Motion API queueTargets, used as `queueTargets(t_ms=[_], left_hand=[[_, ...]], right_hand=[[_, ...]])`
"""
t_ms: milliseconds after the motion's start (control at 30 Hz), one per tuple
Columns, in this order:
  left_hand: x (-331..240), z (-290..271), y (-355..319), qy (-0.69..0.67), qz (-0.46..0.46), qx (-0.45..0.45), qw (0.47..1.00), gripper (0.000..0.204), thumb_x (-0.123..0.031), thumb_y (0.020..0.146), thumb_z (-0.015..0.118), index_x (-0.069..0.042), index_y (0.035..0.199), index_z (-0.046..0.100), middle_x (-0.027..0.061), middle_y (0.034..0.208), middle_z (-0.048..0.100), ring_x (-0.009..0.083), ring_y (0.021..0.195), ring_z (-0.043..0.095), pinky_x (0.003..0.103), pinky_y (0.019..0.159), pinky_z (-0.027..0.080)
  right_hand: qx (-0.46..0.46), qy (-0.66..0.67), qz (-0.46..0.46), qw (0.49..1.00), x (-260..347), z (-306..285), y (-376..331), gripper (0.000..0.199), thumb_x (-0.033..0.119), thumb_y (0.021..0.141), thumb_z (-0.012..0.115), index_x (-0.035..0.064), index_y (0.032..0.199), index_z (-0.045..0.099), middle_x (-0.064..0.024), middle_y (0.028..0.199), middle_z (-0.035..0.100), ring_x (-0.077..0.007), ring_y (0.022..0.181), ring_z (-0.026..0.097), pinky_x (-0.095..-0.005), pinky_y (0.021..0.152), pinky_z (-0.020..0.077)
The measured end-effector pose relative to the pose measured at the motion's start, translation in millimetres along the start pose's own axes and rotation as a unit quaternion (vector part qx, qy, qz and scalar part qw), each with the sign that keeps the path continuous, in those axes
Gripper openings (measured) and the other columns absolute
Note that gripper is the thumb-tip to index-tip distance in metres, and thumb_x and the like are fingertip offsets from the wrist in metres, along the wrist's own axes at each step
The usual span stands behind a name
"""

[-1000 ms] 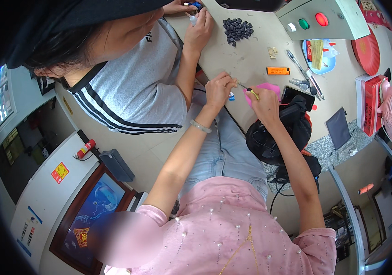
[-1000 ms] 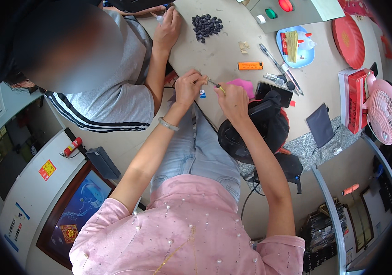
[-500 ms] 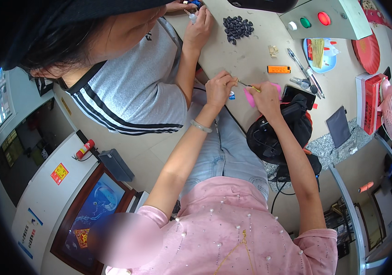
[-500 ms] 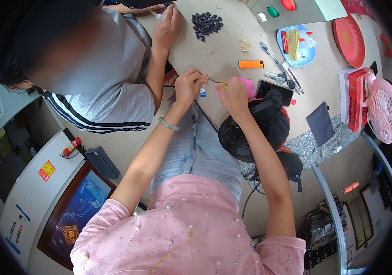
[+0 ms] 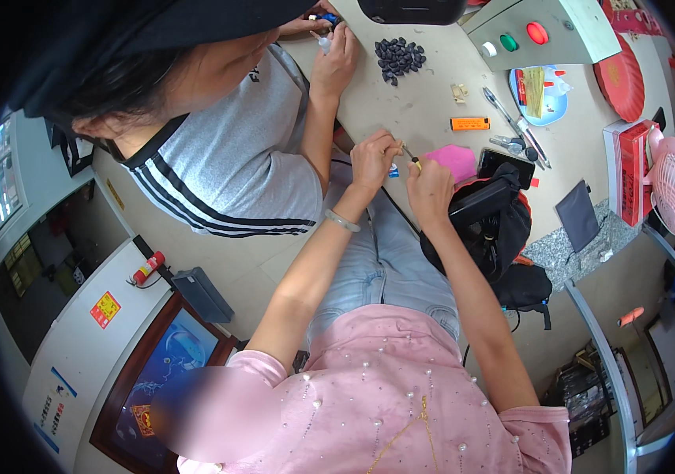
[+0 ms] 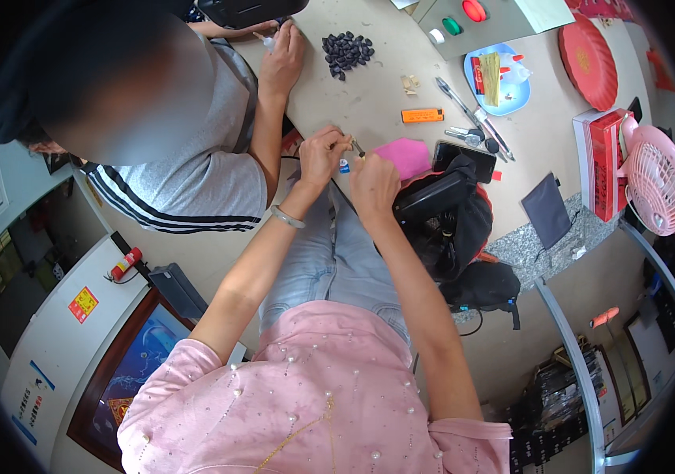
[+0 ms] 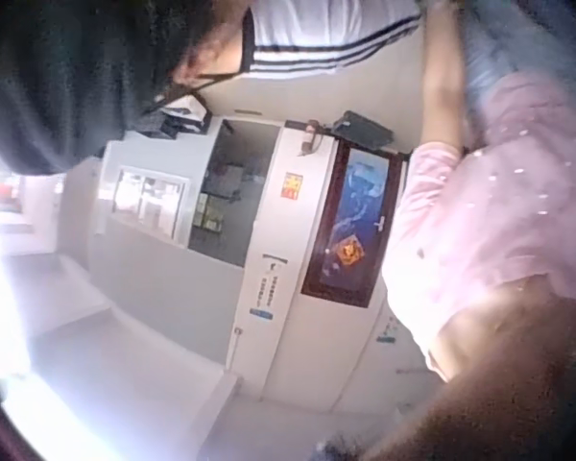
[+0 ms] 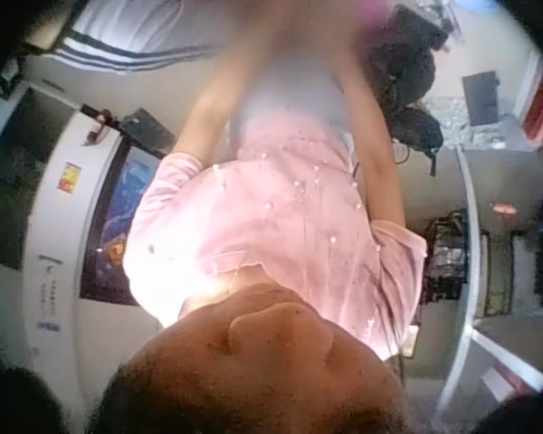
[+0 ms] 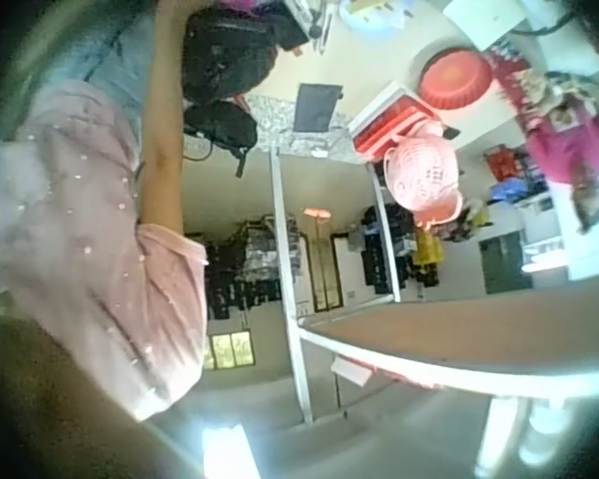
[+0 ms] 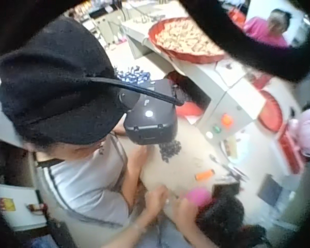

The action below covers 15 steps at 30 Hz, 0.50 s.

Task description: Assembling small components into a plastic housing using hands and pliers.

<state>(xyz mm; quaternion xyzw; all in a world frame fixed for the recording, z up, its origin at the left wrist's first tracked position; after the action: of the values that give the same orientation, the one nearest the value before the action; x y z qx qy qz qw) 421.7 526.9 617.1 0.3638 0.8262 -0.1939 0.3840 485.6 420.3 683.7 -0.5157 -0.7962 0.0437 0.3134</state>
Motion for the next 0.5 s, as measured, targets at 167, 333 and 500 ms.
queueTargets(t_ms=[167, 333, 500], left_hand=[[3.2, 5.0, 0.3, 0.019, -0.003, 0.012, 1.0, 0.012, -0.017, 0.075, 0.073, -0.007, 0.07, 0.068, 0.005, 0.074, 0.062, 0.027, 0.062, 0.06, 0.036, 0.055, 0.045], [4.2, 7.2, -0.8, 0.023, -0.001, 0.016, 1.0, 0.012, -0.017, 0.074, 0.073, -0.007, 0.069, 0.068, 0.0057, 0.073, 0.062, 0.0276, 0.061, 0.06, 0.036, 0.055, 0.045], [6.4, 11.7, -1.6, 0.03, -0.001, 0.023, 0.999, 0.011, -0.017, 0.074, 0.073, -0.007, 0.07, 0.069, 0.0055, 0.073, 0.062, 0.0274, 0.06, 0.06, 0.036, 0.054, 0.044]], right_hand=[[-0.064, 0.043, 0.01, 0.997, -3.1, 17.3, -15.1, 0.021, 0.019, 0.085, 0.062, -0.0018, 0.086, 0.064, -0.0256, 0.07, 0.061, -0.0444, 0.071, 0.061, -0.0514, 0.062, 0.0461], [-0.066, 0.076, 0.047, 0.994, -2.4, 23.4, -19.2, 0.022, 0.02, 0.086, 0.061, -0.0016, 0.086, 0.061, -0.0259, 0.071, 0.061, -0.0443, 0.071, 0.061, -0.0525, 0.063, 0.0456], [-0.056, 0.083, 0.039, 0.994, -13.5, 19.1, -13.4, 0.023, 0.022, 0.086, 0.061, -0.0011, 0.083, 0.063, -0.0268, 0.072, 0.06, -0.0452, 0.073, 0.061, -0.0531, 0.064, 0.0452]])
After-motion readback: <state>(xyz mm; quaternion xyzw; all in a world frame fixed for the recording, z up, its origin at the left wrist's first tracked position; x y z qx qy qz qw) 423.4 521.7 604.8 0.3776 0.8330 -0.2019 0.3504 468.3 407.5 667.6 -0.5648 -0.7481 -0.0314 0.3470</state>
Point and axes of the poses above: each hand's wrist, its own y-axis towards the middle knuckle, its own z-axis out of the palm, x = y × z, the point moved 2 cm from there along y, towards the middle knuckle
